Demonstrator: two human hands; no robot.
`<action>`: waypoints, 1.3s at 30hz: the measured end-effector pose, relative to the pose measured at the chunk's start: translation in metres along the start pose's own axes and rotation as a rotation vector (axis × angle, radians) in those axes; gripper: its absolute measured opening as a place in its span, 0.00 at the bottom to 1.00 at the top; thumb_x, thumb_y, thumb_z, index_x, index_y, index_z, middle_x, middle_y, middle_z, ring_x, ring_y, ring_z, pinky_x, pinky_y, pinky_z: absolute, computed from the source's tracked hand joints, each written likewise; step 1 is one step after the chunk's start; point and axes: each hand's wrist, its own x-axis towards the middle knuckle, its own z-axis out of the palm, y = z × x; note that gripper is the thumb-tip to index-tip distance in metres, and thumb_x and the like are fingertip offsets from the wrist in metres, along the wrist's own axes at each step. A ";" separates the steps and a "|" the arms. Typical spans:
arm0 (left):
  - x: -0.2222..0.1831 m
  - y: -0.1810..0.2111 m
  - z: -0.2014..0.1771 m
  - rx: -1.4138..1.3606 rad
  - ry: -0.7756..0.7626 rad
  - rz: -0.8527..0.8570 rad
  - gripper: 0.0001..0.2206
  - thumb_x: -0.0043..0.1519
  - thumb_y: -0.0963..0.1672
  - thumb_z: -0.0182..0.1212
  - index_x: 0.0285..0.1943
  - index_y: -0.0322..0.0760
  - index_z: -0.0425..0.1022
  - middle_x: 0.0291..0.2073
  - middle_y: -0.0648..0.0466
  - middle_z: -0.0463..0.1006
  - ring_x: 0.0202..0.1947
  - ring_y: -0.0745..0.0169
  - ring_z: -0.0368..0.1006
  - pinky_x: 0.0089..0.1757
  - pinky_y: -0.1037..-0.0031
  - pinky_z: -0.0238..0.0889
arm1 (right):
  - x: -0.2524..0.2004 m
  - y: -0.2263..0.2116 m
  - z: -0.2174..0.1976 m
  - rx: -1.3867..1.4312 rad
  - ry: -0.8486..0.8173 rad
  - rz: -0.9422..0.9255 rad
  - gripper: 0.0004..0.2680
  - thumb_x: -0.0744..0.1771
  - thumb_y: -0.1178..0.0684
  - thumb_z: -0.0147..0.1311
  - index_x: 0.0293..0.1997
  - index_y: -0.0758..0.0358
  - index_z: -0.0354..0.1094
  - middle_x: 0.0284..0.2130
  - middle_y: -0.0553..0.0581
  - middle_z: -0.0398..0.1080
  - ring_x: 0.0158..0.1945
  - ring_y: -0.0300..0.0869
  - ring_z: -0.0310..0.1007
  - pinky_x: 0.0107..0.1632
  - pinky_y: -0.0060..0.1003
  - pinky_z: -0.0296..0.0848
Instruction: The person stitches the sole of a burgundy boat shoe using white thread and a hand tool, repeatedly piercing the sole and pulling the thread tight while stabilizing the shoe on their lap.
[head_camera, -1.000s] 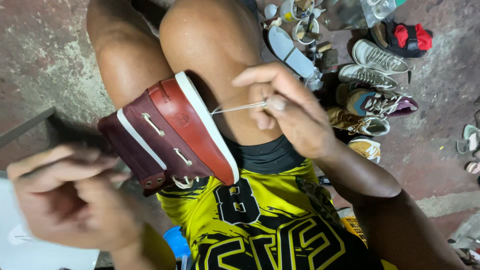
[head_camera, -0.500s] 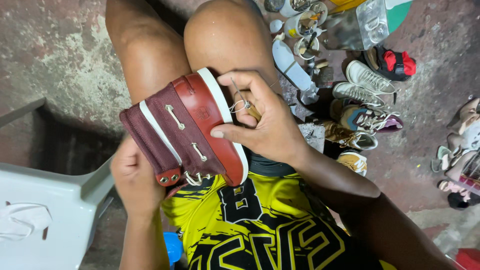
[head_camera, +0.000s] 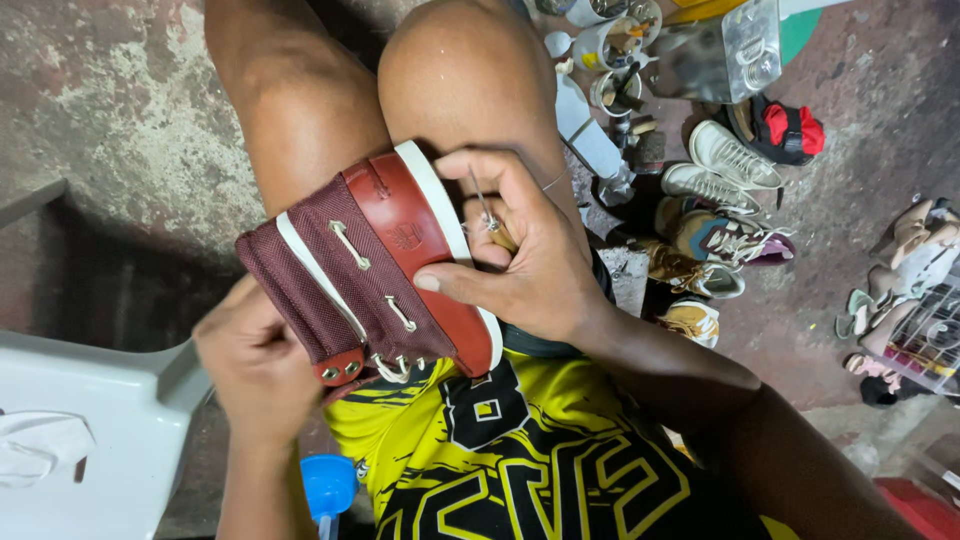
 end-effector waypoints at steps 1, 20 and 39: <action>-0.001 -0.015 -0.007 -0.116 0.082 -0.112 0.13 0.58 0.38 0.66 0.26 0.37 0.63 0.25 0.58 0.64 0.23 0.74 0.58 0.29 0.79 0.52 | 0.003 -0.001 0.001 0.058 0.002 0.011 0.25 0.63 0.65 0.65 0.64 0.66 0.52 0.46 0.48 0.65 0.46 0.28 0.66 0.49 0.23 0.68; -0.012 0.007 -0.008 0.354 0.021 0.348 0.11 0.64 0.35 0.63 0.56 0.24 0.75 0.55 0.38 0.77 0.52 0.41 0.78 0.52 0.63 0.71 | -0.002 -0.021 -0.013 -0.083 -0.022 0.108 0.32 0.63 0.61 0.64 0.72 0.65 0.44 0.50 0.42 0.63 0.48 0.28 0.65 0.48 0.24 0.67; -0.007 -0.036 0.013 0.114 -0.005 0.094 0.14 0.59 0.44 0.67 0.50 0.28 0.76 0.42 0.49 0.80 0.42 0.60 0.77 0.48 0.73 0.68 | -0.003 0.002 -0.055 -0.790 -0.142 -0.342 0.18 0.68 0.43 0.63 0.58 0.61 0.66 0.36 0.51 0.76 0.39 0.40 0.79 0.44 0.38 0.80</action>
